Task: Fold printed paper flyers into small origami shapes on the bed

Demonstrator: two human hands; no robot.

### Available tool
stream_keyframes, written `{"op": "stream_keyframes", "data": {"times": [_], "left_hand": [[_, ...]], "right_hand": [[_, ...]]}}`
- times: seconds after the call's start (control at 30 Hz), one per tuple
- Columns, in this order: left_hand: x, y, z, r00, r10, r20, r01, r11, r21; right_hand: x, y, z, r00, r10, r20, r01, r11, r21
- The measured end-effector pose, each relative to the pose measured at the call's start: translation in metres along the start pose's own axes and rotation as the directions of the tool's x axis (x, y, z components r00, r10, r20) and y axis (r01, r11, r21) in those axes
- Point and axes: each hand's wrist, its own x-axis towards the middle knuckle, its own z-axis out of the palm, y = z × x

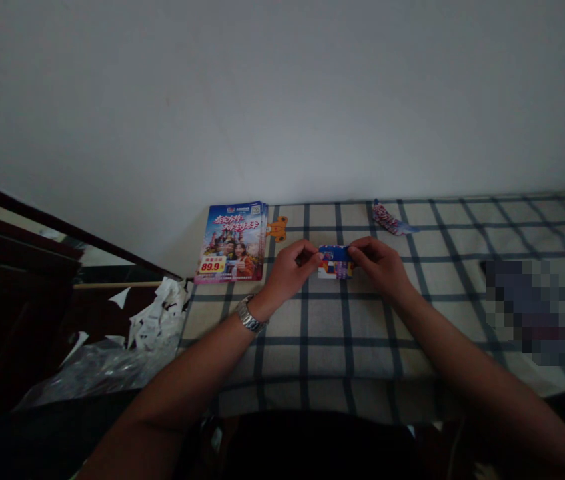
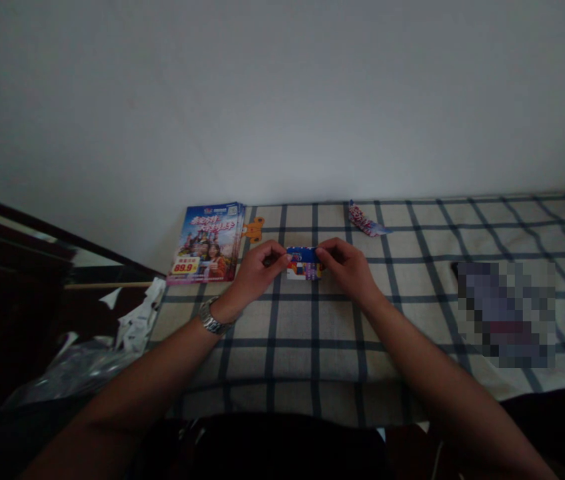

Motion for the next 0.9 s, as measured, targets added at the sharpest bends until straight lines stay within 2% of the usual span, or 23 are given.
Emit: {"op": "stream_keyframes", "data": {"times": [0.47, 0.9], "left_hand": [[0.0009, 0.0012, 0.0000, 1.000, 0.005, -0.009, -0.004, 1.000, 0.020], [0.0007, -0.0047, -0.0009, 0.998, 0.015, 0.068, -0.017, 1.000, 0.020]], "right_hand": [[0.0009, -0.0029, -0.0015, 0.999, 0.007, -0.033, -0.007, 1.000, 0.003], [0.0022, 0.0009, -0.0017, 0.999, -0.015, -0.035, 0.016, 0.999, 0.038]]}}
